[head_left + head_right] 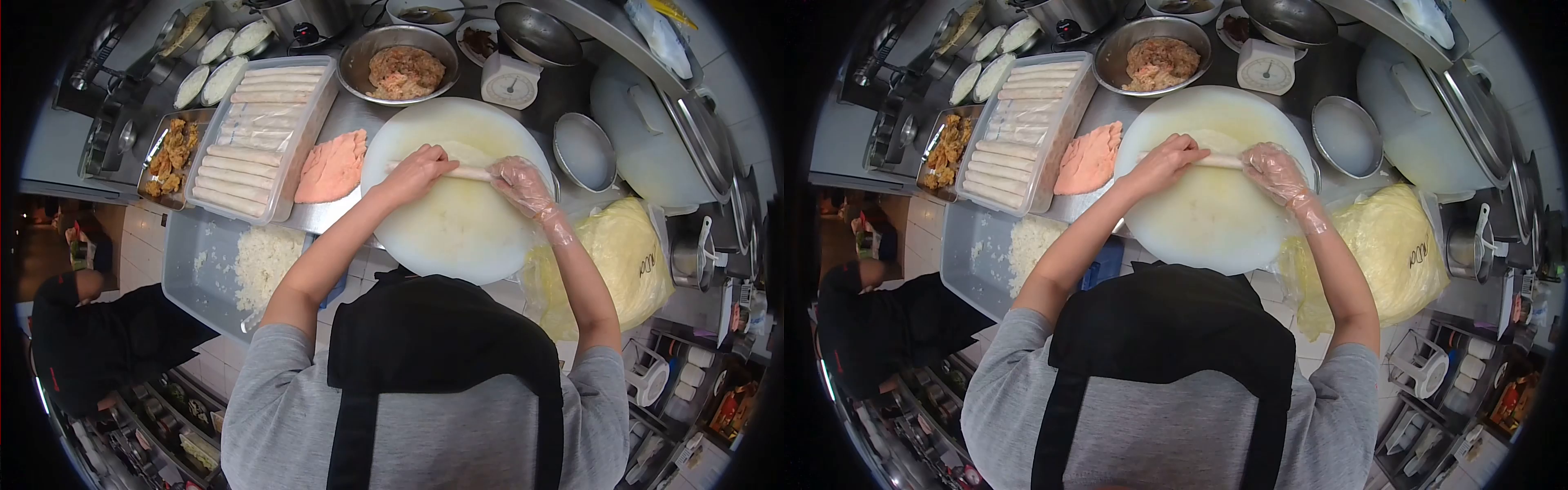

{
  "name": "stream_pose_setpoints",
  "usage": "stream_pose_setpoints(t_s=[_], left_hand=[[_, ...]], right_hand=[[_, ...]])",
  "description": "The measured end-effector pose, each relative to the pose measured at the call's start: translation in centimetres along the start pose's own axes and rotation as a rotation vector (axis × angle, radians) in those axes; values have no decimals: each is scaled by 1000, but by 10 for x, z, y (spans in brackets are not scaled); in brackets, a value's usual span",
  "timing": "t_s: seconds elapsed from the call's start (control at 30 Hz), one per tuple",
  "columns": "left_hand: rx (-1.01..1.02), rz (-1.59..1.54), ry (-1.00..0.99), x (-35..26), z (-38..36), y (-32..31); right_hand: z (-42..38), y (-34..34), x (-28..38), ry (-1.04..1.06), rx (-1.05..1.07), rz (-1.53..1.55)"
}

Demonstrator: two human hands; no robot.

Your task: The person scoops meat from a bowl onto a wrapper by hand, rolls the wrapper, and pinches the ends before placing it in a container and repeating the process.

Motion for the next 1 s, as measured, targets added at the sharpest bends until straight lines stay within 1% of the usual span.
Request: stream_pose_setpoints(t_s=[0.07,0.1,0.17,0.23,0.27,0.3,0.33,0.4,0.47,0.5,0.57,0.67,0.7,0.77,0.83,0.9,1.0], left_hand=[[86,-27,17,0,-7,-3],[85,74,25,-5,-13,-1],[80,267,29,-28,-25,-3],[25,288,31,-57,-31,-17],[-5,301,33,-68,-35,-23],[47,235,110,-70,-39,-34],[20,233,108,-70,-39,-38],[-33,234,115,-68,-41,-40],[-35,230,117,-67,-41,-40],[-38,231,119,-67,-42,-40],[-34,223,120,-67,-42,-41],[-27,213,120,-65,-42,-41],[-23,208,124,-65,-43,-42],[-21,209,124,-64,-42,-42],[-24,201,123,-66,-44,-39],[-43,185,127,-69,-47,-34],[-24,225,211,-69,-60,-33]], right_hand=[[-9,-8,1,-25,71,32],[-15,-12,1,-38,106,49],[-18,-11,11,-18,48,31],[-23,-9,17,-9,-11,57],[-23,-8,17,-21,21,27],[-22,-6,19,-28,53,-3],[-21,-3,17,-31,86,-29],[-18,23,-8,-54,-4,47],[-25,63,-65,-511,-375,929],[-19,110,-49,-448,-355,156],[-21,143,-95,-736,-23,-269],[-34,140,-115,-709,203,-479],[-33,135,-109,-727,244,-491],[-36,120,-129,-686,220,-547],[-35,122,-130,-673,172,-542],[-31,141,-123,-677,104,-482],[-5,140,-73,-632,69,-169]])
Point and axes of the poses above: each hand's wrist, its own z-axis towards the middle knuckle, its own y-axis out of the back of the hand, x = y × z, the point moved 5 cm from there along z, towards the middle knuckle, and after that the axes turned 1 degree about -y, right-handed, at the moved point
